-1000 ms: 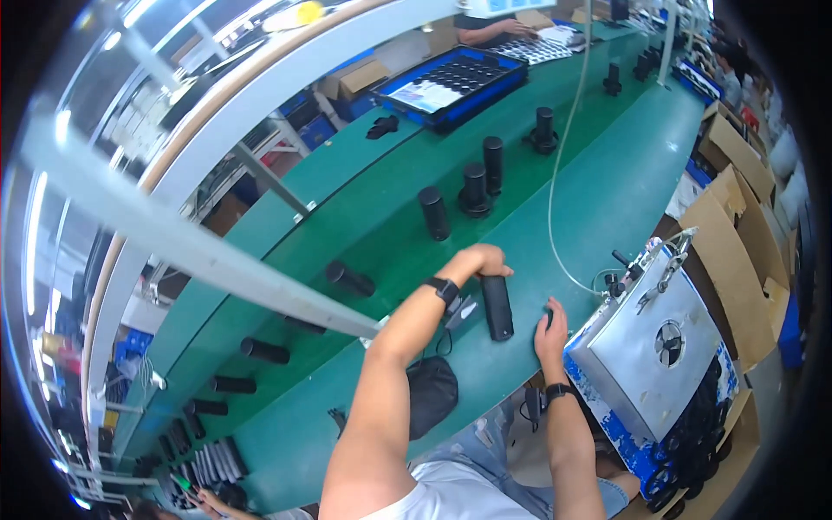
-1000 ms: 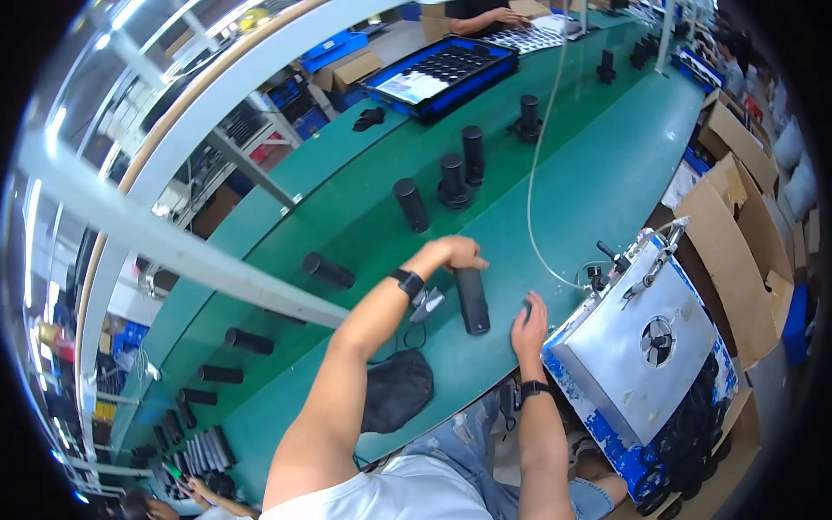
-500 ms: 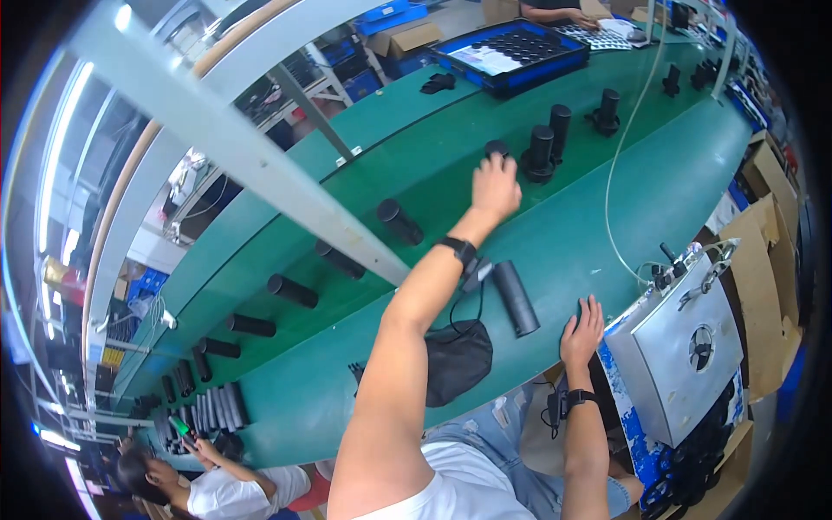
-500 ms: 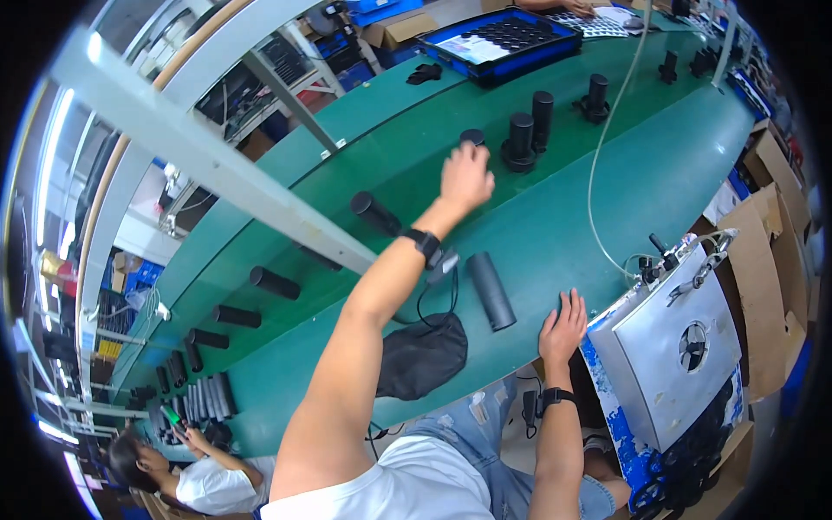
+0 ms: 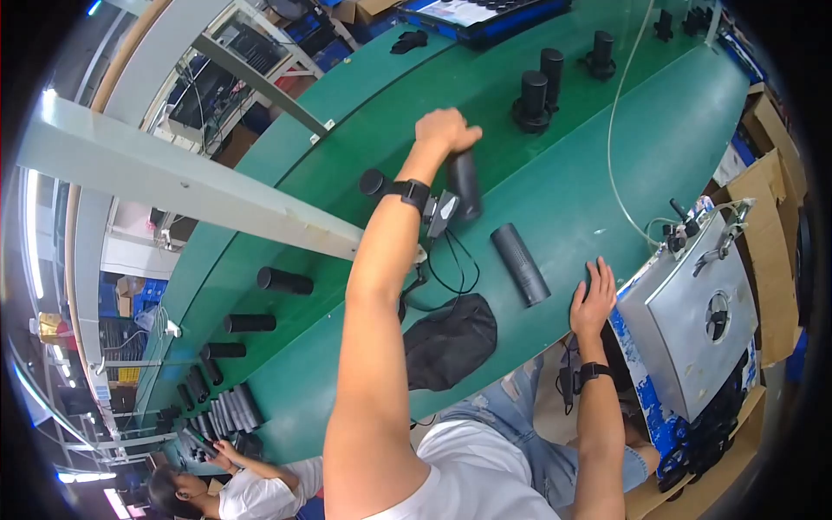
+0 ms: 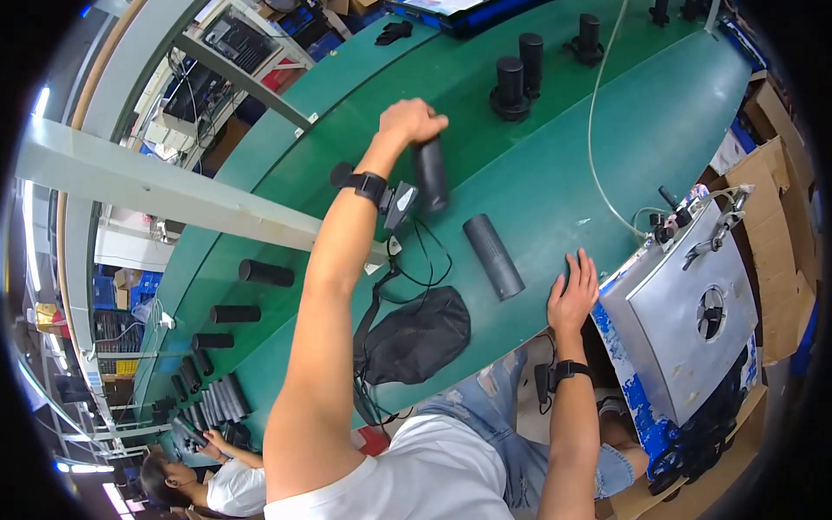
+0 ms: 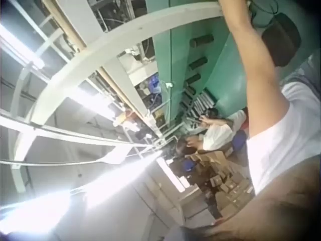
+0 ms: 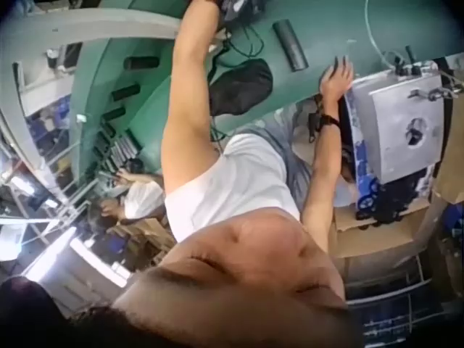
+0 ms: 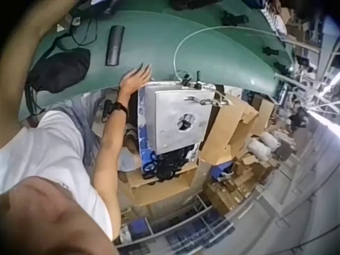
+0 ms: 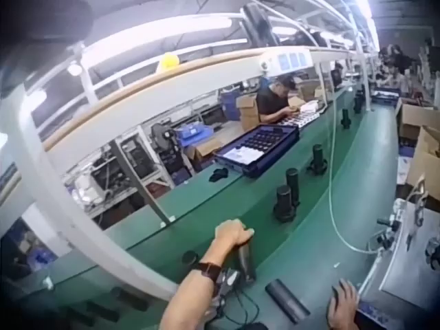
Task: The person picks up a circular frame, fits it onto a machine, and presses it down. They then take a black cylindrical component, insert it into the machine to assemble it with the frame, and place the finished part onto the workbench.
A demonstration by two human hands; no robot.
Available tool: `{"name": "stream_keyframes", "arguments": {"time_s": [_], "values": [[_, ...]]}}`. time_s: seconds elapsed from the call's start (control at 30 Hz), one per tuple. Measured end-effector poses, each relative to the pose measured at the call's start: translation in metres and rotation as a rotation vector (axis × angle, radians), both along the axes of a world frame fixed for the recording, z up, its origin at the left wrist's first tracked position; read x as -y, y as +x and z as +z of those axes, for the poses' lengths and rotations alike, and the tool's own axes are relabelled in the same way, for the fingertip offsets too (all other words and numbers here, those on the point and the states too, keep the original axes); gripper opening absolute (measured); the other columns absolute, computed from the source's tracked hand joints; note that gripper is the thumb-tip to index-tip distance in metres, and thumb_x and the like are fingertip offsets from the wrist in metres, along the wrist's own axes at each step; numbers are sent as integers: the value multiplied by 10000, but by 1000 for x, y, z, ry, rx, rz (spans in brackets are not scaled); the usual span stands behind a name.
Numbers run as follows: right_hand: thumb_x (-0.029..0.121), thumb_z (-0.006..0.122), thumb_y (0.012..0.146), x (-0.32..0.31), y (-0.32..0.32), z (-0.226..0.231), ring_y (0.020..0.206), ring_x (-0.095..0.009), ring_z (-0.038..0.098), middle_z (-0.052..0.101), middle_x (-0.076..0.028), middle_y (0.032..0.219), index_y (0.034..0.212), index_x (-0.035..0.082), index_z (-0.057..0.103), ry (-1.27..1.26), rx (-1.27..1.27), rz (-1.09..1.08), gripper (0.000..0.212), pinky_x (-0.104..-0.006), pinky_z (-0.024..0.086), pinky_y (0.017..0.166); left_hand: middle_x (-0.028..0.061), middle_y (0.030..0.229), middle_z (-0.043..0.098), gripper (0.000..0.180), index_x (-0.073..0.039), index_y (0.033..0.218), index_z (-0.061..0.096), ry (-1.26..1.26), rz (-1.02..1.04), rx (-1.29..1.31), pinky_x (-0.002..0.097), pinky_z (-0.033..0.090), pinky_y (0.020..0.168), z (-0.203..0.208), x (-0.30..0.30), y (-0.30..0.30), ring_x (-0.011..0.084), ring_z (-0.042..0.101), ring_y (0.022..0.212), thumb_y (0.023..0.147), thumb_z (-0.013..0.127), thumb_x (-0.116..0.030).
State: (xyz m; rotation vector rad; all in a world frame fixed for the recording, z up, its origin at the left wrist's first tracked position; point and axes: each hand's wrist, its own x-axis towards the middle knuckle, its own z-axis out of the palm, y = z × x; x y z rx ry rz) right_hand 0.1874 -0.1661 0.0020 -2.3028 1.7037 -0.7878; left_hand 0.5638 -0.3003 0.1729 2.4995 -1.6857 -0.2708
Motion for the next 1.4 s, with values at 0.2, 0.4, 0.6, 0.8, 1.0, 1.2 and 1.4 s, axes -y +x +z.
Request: {"name": "stream_keyframes", "arguments": {"time_s": [0.2, 0.4, 0.6, 0.8, 1.0, 1.2, 1.4], "values": [[167, 501, 913, -1, 8, -5, 1341, -321, 372, 421, -85, 1454, 1290, 93, 525, -16, 10, 21, 384, -470, 272, 1094, 183, 1173, 651, 504, -58, 1113, 690, 600, 55, -196, 408, 505, 925, -52, -77, -21, 327, 630, 1090, 798, 549, -424], [162, 506, 903, 1, 6, 3, 1343, -326, 369, 418, -90, 1457, 1284, 86, 527, 35, 49, 10, 390, -477, 265, 1092, 204, 1097, 668, 566, -49, 1050, 704, 300, -62, -7, 454, 481, 941, -39, -35, -29, 365, 610, 1086, 895, 492, -551], [136, 528, 861, 5, 1, 8, 1327, -342, 378, 436, -109, 1440, 1267, 83, 548, 72, 65, 8, 411, -481, 276, 1076, 124, 769, 718, 478, -26, 878, 728, 124, -310, -216, 368, 572, 682, 77, 147, -68, 261, 709, 690, 799, 595, -477], [137, 548, 835, 1, -3, 12, 1311, -350, 395, 455, -134, 1418, 1247, 69, 572, 152, 122, 7, 418, -484, 275, 1070, 155, 1344, 535, 603, -183, 1312, 546, -130, -378, 167, 422, 477, 969, 31, 289, -82, 336, 562, 1184, 757, 686, -374], [135, 560, 819, 1, -4, 11, 1312, -336, 394, 459, -125, 1417, 1236, 76, 586, 170, 115, -8, 421, -473, 277, 1069, 165, 1252, 541, 573, -215, 1324, 523, -82, -406, 91, 439, 484, 934, -46, 301, -90, 372, 570, 1114, 803, 675, -401], [155, 541, 856, 6, 0, 5, 1325, -335, 380, 449, -112, 1426, 1259, 100, 568, 129, 107, 11, 408, -471, 265, 1084, 156, 1234, 578, 430, -226, 1237, 613, -617, -508, -3, 465, 505, 891, 50, 239, -79, 358, 597, 1092, 836, 630, -380], [162, 519, 890, 4, -7, -4, 1328, -334, 377, 440, -102, 1435, 1267, 90, 555, 3, 91, 28, 385, -477, 270, 1087, 119, 1027, 694, 375, -46, 1171, 645, -246, -443, -866, 376, 578, 720, 84, 64, -78, 240, 671, 871, 840, 640, -222]]}}
